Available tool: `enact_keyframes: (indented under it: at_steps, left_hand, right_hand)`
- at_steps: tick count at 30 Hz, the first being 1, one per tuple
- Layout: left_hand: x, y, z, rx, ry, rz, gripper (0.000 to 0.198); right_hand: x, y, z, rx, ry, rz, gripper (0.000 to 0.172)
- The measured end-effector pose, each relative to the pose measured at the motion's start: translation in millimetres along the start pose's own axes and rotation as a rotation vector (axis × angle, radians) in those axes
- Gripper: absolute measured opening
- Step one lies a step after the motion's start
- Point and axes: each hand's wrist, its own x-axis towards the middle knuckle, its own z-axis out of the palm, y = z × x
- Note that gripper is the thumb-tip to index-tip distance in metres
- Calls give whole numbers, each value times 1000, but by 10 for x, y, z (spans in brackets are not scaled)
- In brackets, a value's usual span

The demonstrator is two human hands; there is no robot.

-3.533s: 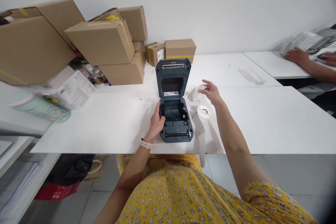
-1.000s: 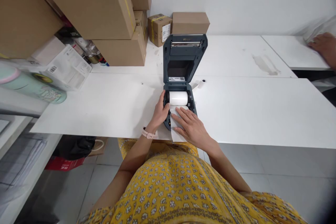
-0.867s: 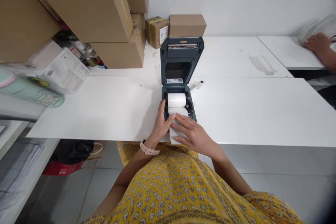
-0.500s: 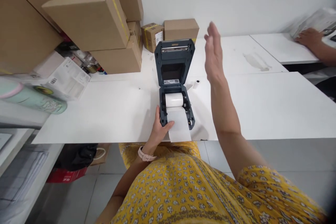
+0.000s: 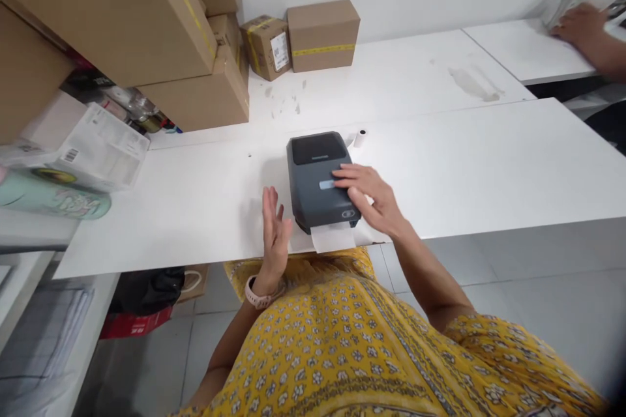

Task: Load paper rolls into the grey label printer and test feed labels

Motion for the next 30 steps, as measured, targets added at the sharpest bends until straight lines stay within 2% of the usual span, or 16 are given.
enact_keyframes:
  at_steps: [3, 5, 8, 13, 17, 22, 26, 29, 30]
  left_hand:
    - [111, 20, 69, 42, 15, -56, 79]
    - [174, -12, 135, -11, -10, -165, 83]
    - [221, -52, 183, -158, -34, -268, 90]
    - [214, -53, 119, -218, -45, -257, 100]
    - [203, -108, 93, -200, -42, -244, 97]
    - [224, -228, 163, -154, 17, -168, 90]
    - [110, -280, 138, -134, 58, -132, 75]
    - [-104, -252, 38, -64, 241, -79, 35]
    - [-173, -227, 9, -37, 236, -96, 31]
  right_hand:
    - [-310, 18, 173, 9, 99, 132, 31]
    - [-386, 46, 274, 69, 197, 204, 31]
    - [-419, 134, 372, 175, 248, 254, 40]
    - [-502, 310, 427, 260, 217, 286, 62]
    - [-547, 329, 473, 302, 192, 320, 64]
    - [-528, 298, 533, 309, 244, 268, 59]
    - [-523, 261, 519, 271, 233, 283, 57]
    - [-514, 222, 495, 257, 223, 281, 51]
    - [-510, 211, 489, 244, 221, 280, 49]
